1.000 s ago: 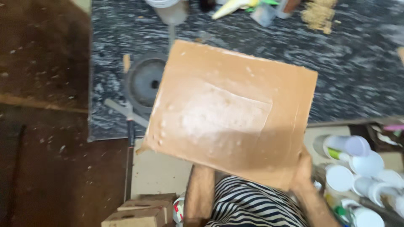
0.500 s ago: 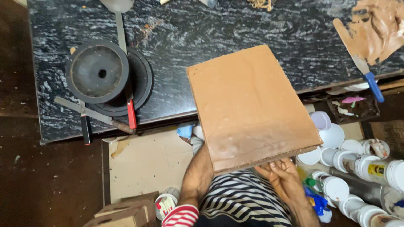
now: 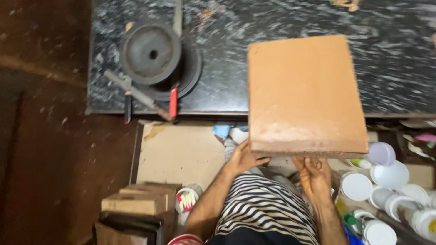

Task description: The person uses a long knife to cut a large rectangular brown slab into several parallel strips and then cross-cuts them into smaller squares on a dark countertop.

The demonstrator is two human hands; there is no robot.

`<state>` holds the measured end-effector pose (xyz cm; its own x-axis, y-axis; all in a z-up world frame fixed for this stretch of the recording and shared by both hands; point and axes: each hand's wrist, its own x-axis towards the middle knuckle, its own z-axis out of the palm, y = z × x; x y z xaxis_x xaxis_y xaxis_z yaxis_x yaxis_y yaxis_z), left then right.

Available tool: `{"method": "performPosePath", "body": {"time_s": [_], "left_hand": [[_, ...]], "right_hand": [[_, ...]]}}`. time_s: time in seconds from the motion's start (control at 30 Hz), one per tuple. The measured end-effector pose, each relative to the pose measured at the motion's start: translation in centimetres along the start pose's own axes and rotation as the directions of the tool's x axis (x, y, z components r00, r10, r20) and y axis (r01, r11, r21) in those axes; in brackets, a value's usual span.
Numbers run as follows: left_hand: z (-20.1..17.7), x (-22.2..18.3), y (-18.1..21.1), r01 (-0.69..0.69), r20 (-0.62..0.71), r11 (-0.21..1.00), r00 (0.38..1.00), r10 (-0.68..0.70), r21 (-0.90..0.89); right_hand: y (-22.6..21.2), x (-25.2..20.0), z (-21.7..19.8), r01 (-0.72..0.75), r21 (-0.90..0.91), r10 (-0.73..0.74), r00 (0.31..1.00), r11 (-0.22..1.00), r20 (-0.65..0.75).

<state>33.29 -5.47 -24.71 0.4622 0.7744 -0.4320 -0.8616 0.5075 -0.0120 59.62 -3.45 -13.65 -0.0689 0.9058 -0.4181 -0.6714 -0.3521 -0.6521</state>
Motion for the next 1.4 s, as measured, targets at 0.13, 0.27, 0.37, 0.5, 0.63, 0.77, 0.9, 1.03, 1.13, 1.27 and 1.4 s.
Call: {"method": "performPosePath", "body": {"time_s": [0.13,0.27,0.37,0.5,0.63,0.77,0.9,1.03,1.13,1.27,1.4], "left_hand": [[-3.2,-9.7,2.6,-0.132,-0.206,0.971,0.963,0.173,0.199],[-4.4,-16.9,4.5,-0.316,-0.384,0.859,0.794,0.472,0.403],[-5.6,-19.7,6.1,-0.411,-0.533,0.728,0.498,0.684,0.549],[-8.4,-21.3,13.1,-0.412,-0.452,0.479,0.169,0.876,0.775],[-7.2,-22.8,23.5,0.005,-0.05,0.054,-0.307,0.95,0.999],[-0.9,-24.2,29.8,0.315,0.176,-0.055,-0.369,0.913,0.948],[1.9,-24.0,31.7,0.428,0.079,0.008,-0.184,0.98,0.904],[0.8,-23.3,32.2,0.416,-0.057,0.075,-0.057,0.997,0.906],[-0.3,-23.4,32.2,0.333,0.037,-0.006,-0.086,0.996,0.943],[-0.1,-24.8,33.5,0.253,0.018,0.013,-0.12,0.993,0.967],[0.2,-26.4,35.9,0.166,0.091,-0.059,-0.194,0.977,0.984]], "right_hand": [[1.4,4.8,-0.8,0.001,0.004,-0.002,0.996,1.0,0.088],[2.5,9.9,-2.0,-0.073,-0.084,0.079,0.994,0.994,0.079],[3.4,12.0,-2.6,-0.1,-0.157,0.118,0.987,0.983,0.108],[4.2,10.0,0.4,-0.304,-0.5,0.373,0.927,0.811,0.04],[6.8,6.4,7.5,-0.397,-0.802,0.548,0.83,0.445,-0.107],[11.0,4.4,16.4,-0.174,-0.913,0.579,0.812,0.369,0.079],[15.3,1.4,26.8,0.357,-0.924,0.519,0.769,0.136,0.373],[20.9,0.8,35.9,0.772,-0.634,0.398,0.595,-0.042,0.698],[27.2,2.2,39.6,0.779,-0.494,0.326,0.616,-0.386,0.717],[31.5,4.7,40.9,0.634,-0.268,0.259,0.613,-0.725,0.747],[30.1,4.4,41.4,0.665,-0.381,0.333,0.69,-0.643,0.643]]}}
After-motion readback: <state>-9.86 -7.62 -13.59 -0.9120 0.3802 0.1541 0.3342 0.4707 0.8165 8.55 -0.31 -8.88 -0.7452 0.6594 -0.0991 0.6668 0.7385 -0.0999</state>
